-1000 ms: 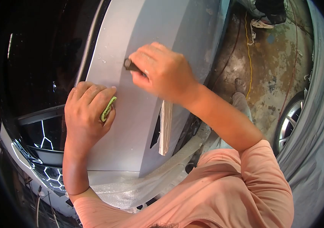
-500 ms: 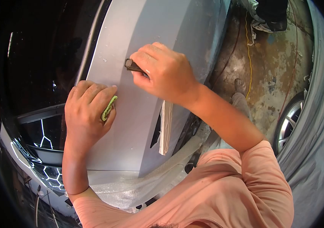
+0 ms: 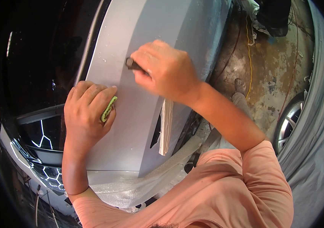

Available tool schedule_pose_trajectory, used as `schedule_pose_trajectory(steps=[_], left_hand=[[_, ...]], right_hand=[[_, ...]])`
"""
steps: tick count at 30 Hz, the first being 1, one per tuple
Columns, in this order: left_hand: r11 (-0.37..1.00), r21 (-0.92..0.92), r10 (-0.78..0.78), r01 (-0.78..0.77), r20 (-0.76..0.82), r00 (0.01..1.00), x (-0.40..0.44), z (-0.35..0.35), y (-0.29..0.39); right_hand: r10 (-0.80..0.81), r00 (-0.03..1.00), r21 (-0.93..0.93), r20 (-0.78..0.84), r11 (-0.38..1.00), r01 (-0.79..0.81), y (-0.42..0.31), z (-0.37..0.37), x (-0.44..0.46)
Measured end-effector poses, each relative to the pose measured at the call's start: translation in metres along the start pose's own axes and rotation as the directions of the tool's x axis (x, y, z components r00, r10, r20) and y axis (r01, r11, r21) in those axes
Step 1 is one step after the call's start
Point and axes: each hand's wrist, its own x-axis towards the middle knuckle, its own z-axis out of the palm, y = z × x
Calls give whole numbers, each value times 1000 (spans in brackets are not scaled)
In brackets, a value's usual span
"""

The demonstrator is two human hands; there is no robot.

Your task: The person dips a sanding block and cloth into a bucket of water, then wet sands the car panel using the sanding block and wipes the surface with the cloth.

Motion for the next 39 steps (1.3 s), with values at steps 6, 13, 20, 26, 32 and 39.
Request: schedule_pose_trajectory(steps=[6,13,20,26,32,39], left_hand=[[1000,-5,-5,5,-4,1000,-2,2,0],[1000,-7,-6,6,-8,1000,-3,4,0],[999,-33,4,-4,-1,1000,-5,0,0],[999,-24,22,-23,-45,999,-4,1,-3],[990,-40,-138,132,-217,966,-15,4,23],[284,-862,-873,420,-53,484,3,49,159]], right_hand=[[-14,1000,-16,-7,1000,13,-2,6,-5],[-5,999,-20,-40,1000,4,-2,9,-3],[53,996,-28,-78,998,-55,-3,-24,-6],[253,943,-121,215,965,-231,-28,-113,-73],[380,861,-361,339,897,-254,-23,-235,-90],[440,765,-440,470,868,-229,35,-305,-62]])
